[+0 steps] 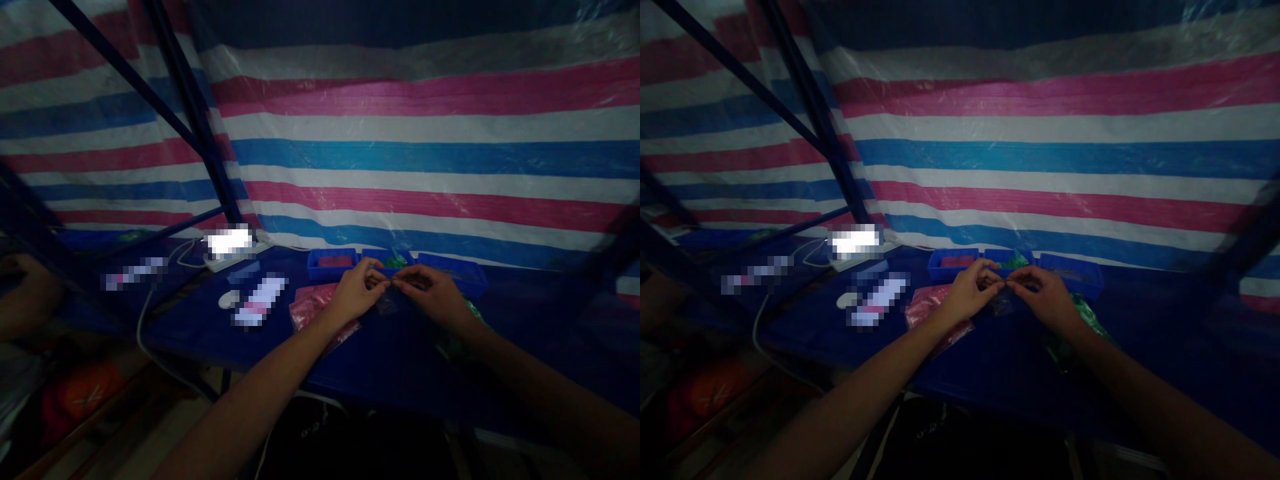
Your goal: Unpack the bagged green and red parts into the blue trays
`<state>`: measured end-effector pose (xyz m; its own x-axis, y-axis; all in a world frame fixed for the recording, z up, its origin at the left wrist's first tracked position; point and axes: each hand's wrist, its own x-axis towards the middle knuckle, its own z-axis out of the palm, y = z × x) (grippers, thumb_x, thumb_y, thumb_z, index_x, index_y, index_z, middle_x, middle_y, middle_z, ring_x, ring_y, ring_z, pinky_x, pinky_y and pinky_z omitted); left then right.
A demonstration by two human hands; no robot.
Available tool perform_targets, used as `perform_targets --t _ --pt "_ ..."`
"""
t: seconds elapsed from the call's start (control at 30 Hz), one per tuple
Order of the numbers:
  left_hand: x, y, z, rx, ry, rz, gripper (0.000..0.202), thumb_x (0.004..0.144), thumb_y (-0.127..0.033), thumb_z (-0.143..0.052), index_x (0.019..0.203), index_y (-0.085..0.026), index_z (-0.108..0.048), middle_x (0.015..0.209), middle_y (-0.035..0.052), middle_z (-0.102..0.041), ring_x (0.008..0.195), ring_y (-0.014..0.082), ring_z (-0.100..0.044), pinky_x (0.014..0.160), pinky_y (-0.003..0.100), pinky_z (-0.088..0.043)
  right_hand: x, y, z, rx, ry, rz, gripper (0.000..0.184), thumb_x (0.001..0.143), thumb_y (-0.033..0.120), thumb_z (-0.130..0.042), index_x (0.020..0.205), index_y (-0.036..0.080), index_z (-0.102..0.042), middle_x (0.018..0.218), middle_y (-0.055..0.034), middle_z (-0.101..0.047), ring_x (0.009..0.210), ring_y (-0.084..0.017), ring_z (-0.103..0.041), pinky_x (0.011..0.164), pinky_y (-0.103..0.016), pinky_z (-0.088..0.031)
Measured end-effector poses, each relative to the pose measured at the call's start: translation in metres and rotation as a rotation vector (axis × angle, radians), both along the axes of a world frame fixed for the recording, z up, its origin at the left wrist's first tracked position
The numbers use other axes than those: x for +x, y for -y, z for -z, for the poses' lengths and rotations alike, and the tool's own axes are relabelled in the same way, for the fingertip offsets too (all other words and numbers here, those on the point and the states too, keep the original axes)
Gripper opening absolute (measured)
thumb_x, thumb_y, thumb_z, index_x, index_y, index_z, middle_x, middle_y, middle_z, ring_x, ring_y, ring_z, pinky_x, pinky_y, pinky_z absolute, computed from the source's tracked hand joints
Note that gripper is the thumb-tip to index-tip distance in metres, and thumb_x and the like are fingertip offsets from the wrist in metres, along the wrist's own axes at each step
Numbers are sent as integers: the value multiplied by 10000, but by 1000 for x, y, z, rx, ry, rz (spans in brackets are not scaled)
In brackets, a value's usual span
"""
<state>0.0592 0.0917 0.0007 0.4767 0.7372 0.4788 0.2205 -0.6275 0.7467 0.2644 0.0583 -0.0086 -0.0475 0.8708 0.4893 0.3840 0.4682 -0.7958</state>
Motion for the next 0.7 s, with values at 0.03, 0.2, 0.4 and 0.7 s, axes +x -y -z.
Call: perform_targets --t 0.03,0.2,0.4,0.7 --pt "0 0 -2 27 -1 -13 327 910 -210 -643 1210 -193 -514 985 49 -739 826 148 -702 750 279 -552 3 -2 -1 13 6 19 261 840 444 -723 985 227 -716 973 -55 -765 903 -250 -727 859 -412 -574" --pt "-2 0 -8 118 5 -90 316 933 -242 -624 1235 -194 -544 1072 71 -710 922 164 -684 767 290 -547 37 -12 -14 235 302 302 209 902 376 -620 1032 241 -714 1019 -63 -745 919 -265 -704 880 -426 -543" --pt "-3 -1 -8 153 2 -117 294 947 -257 -605 1230 -190 -565 1074 76 -710 927 171 -676 745 292 -541 79 -27 -16 285 776 463 183 900 285 -553 946 206 -711 982 -118 -726 979 -316 -655 880 -451 -493" --pt "-4 1 -6 249 -136 -121 259 958 -249 -578 1208 -183 -578 1074 73 -701 955 190 -676 819 341 -547 58 -16 -25 207 824 258 264 934 420 -553 1011 236 -727 998 -90 -756 955 -302 -672 841 -425 -504"
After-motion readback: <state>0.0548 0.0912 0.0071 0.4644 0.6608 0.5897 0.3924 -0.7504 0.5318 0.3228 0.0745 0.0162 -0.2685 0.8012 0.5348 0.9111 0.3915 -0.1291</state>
